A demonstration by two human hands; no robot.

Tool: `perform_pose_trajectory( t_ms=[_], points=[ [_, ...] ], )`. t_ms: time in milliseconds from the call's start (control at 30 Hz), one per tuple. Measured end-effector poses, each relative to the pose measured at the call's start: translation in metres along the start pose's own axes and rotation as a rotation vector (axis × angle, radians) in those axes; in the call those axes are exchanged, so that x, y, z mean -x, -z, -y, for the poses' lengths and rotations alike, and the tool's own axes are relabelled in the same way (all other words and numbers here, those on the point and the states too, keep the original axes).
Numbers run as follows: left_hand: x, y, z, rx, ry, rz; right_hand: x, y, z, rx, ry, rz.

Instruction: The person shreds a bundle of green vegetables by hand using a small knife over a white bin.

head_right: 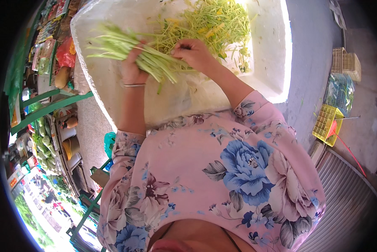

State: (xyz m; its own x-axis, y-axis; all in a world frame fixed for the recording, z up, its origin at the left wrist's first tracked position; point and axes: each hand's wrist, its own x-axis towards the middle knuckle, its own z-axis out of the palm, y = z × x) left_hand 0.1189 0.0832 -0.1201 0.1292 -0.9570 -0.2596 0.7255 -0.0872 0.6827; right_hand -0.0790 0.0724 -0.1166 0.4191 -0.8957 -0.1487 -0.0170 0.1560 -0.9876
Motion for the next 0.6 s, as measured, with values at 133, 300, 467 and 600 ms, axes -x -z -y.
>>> perform_pose_trajectory(
  t_ms=[133,300,467,600],
  points=[
    [0.013,-0.013,-0.019,-0.221,-0.108,0.035,-0.003,0.004,0.005,0.044,0.026,-0.097],
    [0.012,-0.015,-0.006,-0.255,0.038,0.137,-0.003,-0.021,0.021,-0.087,-0.001,-0.101],
    [0.016,-0.022,0.004,-0.286,-0.012,0.116,-0.004,-0.015,0.013,0.282,0.151,-0.136],
    [0.011,-0.023,-0.008,-0.127,-0.025,-0.052,-0.003,-0.008,-0.003,0.765,0.365,-0.158]
  ],
)
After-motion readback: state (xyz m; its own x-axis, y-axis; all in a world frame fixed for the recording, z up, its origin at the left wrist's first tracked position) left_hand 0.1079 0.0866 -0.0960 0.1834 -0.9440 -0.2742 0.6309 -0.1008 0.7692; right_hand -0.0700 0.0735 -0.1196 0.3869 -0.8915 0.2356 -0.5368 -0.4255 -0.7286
